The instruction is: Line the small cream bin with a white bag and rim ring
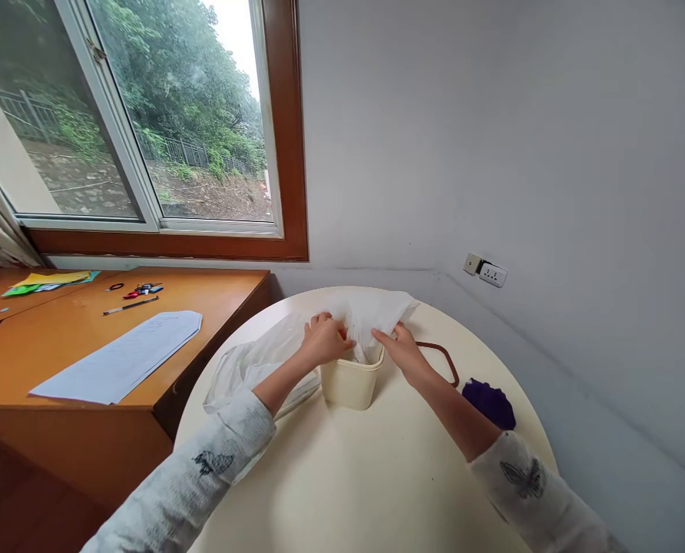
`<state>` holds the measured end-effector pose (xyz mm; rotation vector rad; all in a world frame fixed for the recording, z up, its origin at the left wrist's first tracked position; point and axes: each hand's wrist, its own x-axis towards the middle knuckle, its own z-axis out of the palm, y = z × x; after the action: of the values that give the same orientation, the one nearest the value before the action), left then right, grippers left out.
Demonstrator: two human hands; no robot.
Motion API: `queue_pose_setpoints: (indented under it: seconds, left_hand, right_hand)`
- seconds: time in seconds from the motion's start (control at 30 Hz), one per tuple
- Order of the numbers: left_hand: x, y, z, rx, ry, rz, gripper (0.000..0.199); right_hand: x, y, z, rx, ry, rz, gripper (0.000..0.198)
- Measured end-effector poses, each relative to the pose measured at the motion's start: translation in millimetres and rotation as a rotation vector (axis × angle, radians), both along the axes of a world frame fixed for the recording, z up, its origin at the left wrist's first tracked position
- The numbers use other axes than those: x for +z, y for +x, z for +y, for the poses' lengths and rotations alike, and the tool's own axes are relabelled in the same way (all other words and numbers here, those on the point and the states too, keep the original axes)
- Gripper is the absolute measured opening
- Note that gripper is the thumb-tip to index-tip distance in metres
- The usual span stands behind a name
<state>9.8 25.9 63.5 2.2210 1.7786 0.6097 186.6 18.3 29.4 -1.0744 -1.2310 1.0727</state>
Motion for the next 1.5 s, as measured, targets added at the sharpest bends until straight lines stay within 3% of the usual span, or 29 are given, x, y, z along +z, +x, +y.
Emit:
queue_pose_setpoints:
  seconds: [0.17,0.37,0.67,0.97,1.13,1.23,1.4,1.43,1.5]
  left_hand:
    - [13.1,-8.2,-10.3,-0.088,-0.017,-0.025,0.014]
    - [33.7,-31.5,-34.0,-0.321,-0.113,-0.12,0.024]
    - [24.6,-37.8,-31.4,-0.359,-0.152,-0.361,0.018]
    - [25.1,-48.0,-14.9,-0.359,-0.237,-0.483,0.026]
    - [33.8,-48.7,-3.5,-0.175,-0.07,-0.561,0.031]
    - [41.2,-46.3,6.1,-0.147,-0.002,-0.592,0.032]
    - [64.8,-38.1,8.3,-0.388,0.096,-0.371,0.083]
    - [70.0,-36.1,6.2,-0.455,0.117,-0.287,0.084]
    - [78.7,-32.8,0.9,-0.555,0.127,-0.14,0.066]
  right_hand:
    - [1.1,6.0,16.8,0.02,-0.003,0.11,0.026]
    - [-7.1,13.8,35.4,0.028,-0.035,0.2,0.026]
    - [-12.3,22.5,28.4,0.033,-0.077,0.288,0.022]
    - [22.8,38.5,33.4,0.106,0.012,0.463,0.016]
    - [56.8,32.6,33.0,0.254,0.07,0.559,0.014]
    - [72.4,28.9,23.4,0.391,0.096,0.557,0.017]
    - [80.7,27.8,9.9,0.581,0.101,0.396,0.031]
    - [81.1,28.7,8.3,0.621,0.096,0.35,0.032]
    - [82.6,31.5,5.8,0.689,0.095,0.269,0.03]
